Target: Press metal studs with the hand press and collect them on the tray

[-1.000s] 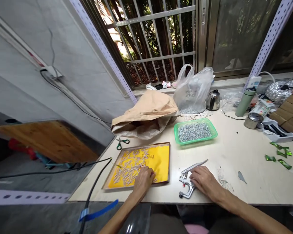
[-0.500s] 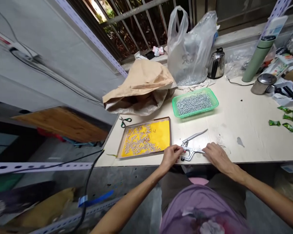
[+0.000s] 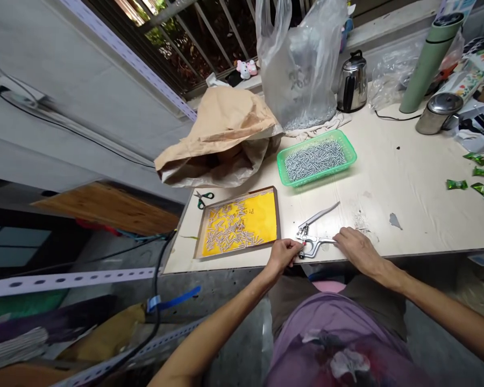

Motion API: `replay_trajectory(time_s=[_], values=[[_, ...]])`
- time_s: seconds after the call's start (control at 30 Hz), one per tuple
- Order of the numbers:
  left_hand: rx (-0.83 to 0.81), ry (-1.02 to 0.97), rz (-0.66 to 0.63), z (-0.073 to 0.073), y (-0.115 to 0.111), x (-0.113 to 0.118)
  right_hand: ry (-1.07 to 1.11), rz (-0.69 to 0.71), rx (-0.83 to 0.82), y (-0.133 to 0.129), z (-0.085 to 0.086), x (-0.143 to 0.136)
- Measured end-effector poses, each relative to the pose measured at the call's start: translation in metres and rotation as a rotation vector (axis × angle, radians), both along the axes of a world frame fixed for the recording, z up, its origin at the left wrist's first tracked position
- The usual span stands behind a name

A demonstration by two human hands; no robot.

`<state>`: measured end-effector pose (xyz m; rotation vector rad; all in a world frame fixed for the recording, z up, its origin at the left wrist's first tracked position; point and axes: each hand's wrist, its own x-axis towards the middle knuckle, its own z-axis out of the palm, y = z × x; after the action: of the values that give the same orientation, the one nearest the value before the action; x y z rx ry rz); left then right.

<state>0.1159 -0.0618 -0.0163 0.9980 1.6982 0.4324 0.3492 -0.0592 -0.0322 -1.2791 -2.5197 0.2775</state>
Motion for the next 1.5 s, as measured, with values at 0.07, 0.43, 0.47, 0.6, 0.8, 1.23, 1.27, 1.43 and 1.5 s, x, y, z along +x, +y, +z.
replay_trajectory(time_s=[0.07, 0.43, 0.47, 0.6, 0.8, 1.23, 1.27, 1.43, 1.5], values=[[-0.038, 0.003, -0.015, 0.003, 0.001, 0.0, 0.012, -0.006, -0.012, 0.0, 0.0, -0.001], [-0.182, 0.06, -0.155, 0.015, 0.013, -0.001, -0.03, 0.018, -0.093, 0.02, 0.006, 0.01], [-0.184, 0.068, -0.16, 0.014, 0.013, -0.001, -0.053, 0.024, -0.092, 0.028, 0.006, 0.012], [-0.177, 0.079, -0.166, 0.014, 0.013, -0.001, -0.166, 0.114, -0.141, 0.059, 0.007, 0.014], [-0.18, 0.077, -0.177, 0.012, 0.013, -0.001, -0.198, 0.156, -0.134, 0.07, 0.02, 0.006], [0.723, 0.546, -0.724, 0.014, 0.005, 0.03, -0.257, 0.107, -0.189, 0.056, 0.042, -0.002], [0.748, 0.56, -0.797, 0.013, 0.01, 0.038, -0.263, 0.105, -0.202, 0.054, 0.044, -0.003], [0.697, 0.611, -0.999, 0.007, 0.036, 0.061, -0.278, 0.117, -0.272, 0.052, 0.051, -0.003], [0.67, 0.611, -1.046, 0.007, 0.041, 0.062, -0.261, 0.14, -0.292, 0.052, 0.051, 0.0]])
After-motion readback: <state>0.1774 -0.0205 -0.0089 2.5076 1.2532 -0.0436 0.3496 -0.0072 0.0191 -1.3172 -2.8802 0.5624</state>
